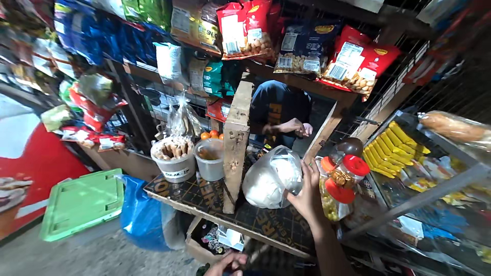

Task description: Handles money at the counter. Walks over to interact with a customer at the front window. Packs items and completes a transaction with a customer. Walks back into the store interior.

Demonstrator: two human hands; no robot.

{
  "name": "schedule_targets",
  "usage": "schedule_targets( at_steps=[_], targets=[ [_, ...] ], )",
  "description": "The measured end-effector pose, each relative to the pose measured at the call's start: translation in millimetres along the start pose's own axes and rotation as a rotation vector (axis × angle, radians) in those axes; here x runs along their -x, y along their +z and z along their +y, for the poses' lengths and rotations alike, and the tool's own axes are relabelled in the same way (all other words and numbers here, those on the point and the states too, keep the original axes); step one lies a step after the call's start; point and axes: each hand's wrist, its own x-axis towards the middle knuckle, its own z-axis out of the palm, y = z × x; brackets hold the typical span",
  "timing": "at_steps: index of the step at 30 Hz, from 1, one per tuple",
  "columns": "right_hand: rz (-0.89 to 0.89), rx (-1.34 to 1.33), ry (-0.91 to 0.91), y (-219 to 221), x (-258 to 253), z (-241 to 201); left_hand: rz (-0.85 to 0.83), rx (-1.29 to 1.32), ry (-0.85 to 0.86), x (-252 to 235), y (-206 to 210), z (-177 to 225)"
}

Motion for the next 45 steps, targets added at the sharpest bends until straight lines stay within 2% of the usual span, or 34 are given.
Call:
schedule_targets(
  at_steps=[4,7,10,12,14,17,23,27,30,33,36,40,45],
  targets=[
    [-0.079,0.018,0.132,-7,11,7,0.175,-0.281,0.342,-53,18,33],
    [-0.031,-0.141,0.205,-24,-1,3,0.389,-0.504,0.431,-80,31,35],
    [0.052,-0.537,0.290,-37,-18,-5,0.557,-0.619,0.338,-99,43,36],
    [0.073,-0.854,0.285,-44,-28,-9,0.596,-0.647,0.278,-109,49,37],
    [0.121,-1.022,0.248,-44,-41,-9,0.591,-0.699,0.253,-120,52,39],
    [0.122,-1.071,0.205,-44,-57,-13,0.561,-0.771,0.221,-133,54,49],
    [0.053,-1.003,0.259,-41,-82,-28,0.591,-0.820,0.197,-162,42,78],
    [0.024,-0.979,0.225,-38,-92,-28,0.634,-0.757,0.295,-170,40,99],
    [0.003,-0.947,0.186,-40,-97,-24,0.698,-0.482,0.465,-185,37,104],
    [-0.038,-0.859,0.197,-44,-103,-26,0.846,-0.172,0.555,-206,29,113],
    [0.021,-0.851,0.153,-38,-119,-25,0.907,-0.084,0.544,-225,24,128],
    [0.050,-0.820,0.164,-36,-133,-18,0.894,0.026,0.525,-240,19,159],
    [-0.104,-0.688,0.148,-27,-122,-12,0.898,-0.018,0.512,-247,15,160]
  ],
)
